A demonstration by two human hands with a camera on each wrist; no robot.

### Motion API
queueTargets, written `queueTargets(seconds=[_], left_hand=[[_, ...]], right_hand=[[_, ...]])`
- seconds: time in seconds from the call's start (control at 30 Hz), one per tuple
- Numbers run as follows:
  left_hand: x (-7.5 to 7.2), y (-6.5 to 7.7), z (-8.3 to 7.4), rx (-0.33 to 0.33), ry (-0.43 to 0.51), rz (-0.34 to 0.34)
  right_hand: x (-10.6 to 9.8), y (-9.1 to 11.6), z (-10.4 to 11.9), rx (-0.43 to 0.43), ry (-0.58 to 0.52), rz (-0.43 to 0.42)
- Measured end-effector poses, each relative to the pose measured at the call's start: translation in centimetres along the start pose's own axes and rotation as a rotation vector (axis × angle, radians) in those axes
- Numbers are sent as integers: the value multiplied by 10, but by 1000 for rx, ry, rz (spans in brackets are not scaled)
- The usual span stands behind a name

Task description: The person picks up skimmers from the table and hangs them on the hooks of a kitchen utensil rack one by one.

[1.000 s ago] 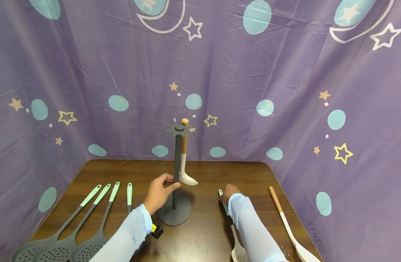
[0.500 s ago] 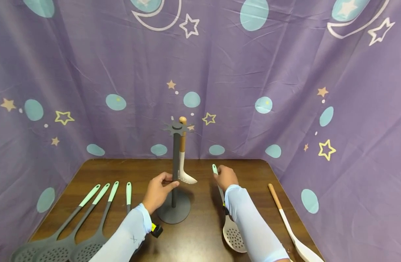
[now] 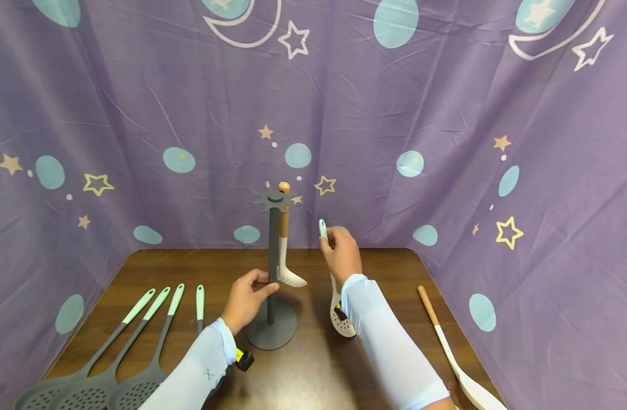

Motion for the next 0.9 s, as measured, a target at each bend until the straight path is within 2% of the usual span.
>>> queueTargets(seconds=[0.23,0.57,0.9], left_hand=[[0,0,-1,7,3,-1],[-1,0,-2,9,18,-5],[0,1,-1,22,16,-4]], right_hand=[[-18,-9,21,-45,-65,-102],[-40,-20,46,-70,-164,-196],[-57,-20,69,-118,-239,-261]])
Point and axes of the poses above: each hand's wrist, its own y-axis away from the middle knuckle, its own x-axis out of the palm, z = x × y, the point moved 9 cm from there along -y, towards the middle knuckle, and after that the axes turned 14 degrees about y, right-handed, at the moved point
